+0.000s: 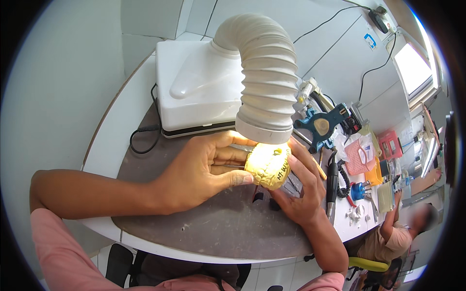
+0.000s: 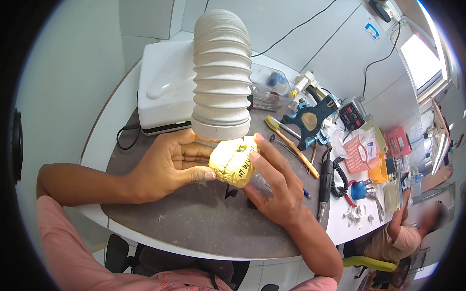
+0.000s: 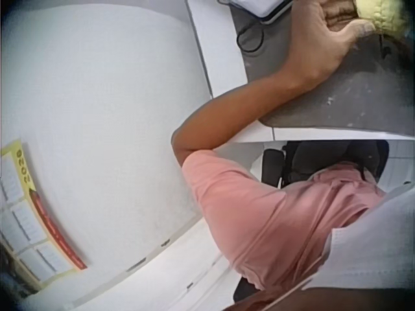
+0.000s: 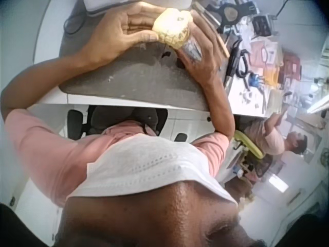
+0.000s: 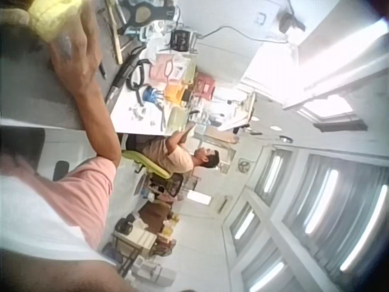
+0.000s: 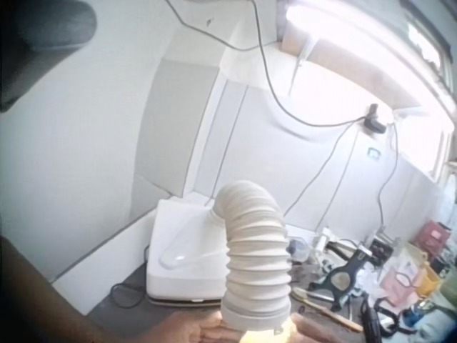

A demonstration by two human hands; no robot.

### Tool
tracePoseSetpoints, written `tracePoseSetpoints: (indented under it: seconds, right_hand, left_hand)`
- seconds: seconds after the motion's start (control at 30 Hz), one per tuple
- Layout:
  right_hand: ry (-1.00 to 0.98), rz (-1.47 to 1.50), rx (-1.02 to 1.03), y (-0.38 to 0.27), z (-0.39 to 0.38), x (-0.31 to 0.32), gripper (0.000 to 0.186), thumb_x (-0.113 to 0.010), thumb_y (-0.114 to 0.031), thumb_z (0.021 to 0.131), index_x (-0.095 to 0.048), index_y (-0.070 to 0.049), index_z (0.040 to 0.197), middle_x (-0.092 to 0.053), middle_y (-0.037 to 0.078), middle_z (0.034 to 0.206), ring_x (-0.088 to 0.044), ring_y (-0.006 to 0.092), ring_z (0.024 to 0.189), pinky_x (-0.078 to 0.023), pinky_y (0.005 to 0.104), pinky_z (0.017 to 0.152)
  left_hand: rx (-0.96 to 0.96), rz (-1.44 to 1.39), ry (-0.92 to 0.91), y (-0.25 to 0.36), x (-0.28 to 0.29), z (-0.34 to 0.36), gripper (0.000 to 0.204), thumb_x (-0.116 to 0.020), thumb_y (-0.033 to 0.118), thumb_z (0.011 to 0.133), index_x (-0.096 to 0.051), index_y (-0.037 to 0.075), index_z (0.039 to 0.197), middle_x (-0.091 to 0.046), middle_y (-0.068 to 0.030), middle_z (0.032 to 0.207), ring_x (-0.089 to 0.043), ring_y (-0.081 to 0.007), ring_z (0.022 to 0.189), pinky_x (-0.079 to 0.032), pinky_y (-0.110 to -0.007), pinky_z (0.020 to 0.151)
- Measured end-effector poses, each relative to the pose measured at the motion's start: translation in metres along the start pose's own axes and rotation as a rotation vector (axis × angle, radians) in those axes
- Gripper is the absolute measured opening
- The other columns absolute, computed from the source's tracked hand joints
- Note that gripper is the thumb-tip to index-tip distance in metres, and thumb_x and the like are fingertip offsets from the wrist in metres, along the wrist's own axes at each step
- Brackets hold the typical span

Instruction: The person refines a dental cast by using a rotary tool to grind down surfaces of a yellow plaster model, frequently fitting two parts of the cast together and using a piece of articulating paper between the teeth.

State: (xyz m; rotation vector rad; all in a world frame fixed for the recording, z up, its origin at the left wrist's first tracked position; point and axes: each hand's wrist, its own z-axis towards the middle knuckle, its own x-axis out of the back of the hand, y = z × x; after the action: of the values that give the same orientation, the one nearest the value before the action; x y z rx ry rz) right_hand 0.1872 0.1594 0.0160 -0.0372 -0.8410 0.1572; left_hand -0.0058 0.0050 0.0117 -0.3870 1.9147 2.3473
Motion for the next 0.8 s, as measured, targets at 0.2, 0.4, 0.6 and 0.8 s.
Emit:
tracePoseSetpoints:
  seconds: [0.2, 0.4, 0.6, 0.8]
  right_hand:
    - [0.051, -0.016, 0.082, -0.002, 0.002, 0.0, 0.061, -0.085, -0.006, 0.07, -0.057, -0.002, 0.123, -0.055, 0.029, 0.131, -0.065, 0.039, 0.11, -0.057, 0.0382, 0.089]
    - [-0.091, 0.057, -0.136, -0.01, 0.012, 0.004, 0.067, -0.086, -0.012, 0.07, -0.056, 0.002, 0.128, -0.055, 0.027, 0.134, -0.058, 0.0388, 0.121, -0.049, 0.041, 0.099]
    - [-0.068, 0.307, -0.339, -0.003, -0.001, -0.002, 0.069, -0.085, -0.02, 0.073, -0.056, 0.002, 0.131, -0.056, 0.025, 0.134, -0.058, 0.0341, 0.122, -0.046, 0.0386, 0.101]
    - [-0.085, 0.416, -0.425, -0.003, -0.003, -0.002, 0.069, -0.085, -0.024, 0.072, -0.059, 0.0, 0.13, -0.059, 0.023, 0.131, -0.06, 0.032, 0.121, -0.046, 0.0375, 0.101]
  left_hand:
    - [0.06, -0.06, -0.015, -0.002, -0.001, 0.0, 0.043, -0.067, 0.002, 0.09, -0.051, -0.006, 0.129, -0.067, -0.017, 0.116, -0.063, -0.0155, 0.108, -0.051, -0.028, 0.095]
    - [0.064, -0.035, 0.092, -0.01, 0.002, 0.004, 0.039, -0.063, 0.004, 0.093, -0.051, -0.005, 0.129, -0.07, -0.0147, 0.107, -0.067, -0.0145, 0.096, -0.053, -0.026, 0.088]
    - [0.083, -0.052, 0.01, -0.008, 0.003, 0.007, 0.042, -0.064, 0.007, 0.093, -0.05, -0.002, 0.132, -0.071, -0.0145, 0.1, -0.067, -0.0114, 0.089, -0.055, -0.024, 0.079]
    - [0.211, 0.052, -0.055, -0.001, 0.009, 0.007, 0.055, -0.067, 0.007, 0.092, -0.043, 0.0, 0.14, -0.068, -0.0155, 0.111, -0.067, -0.0157, 0.096, -0.056, -0.028, 0.087]
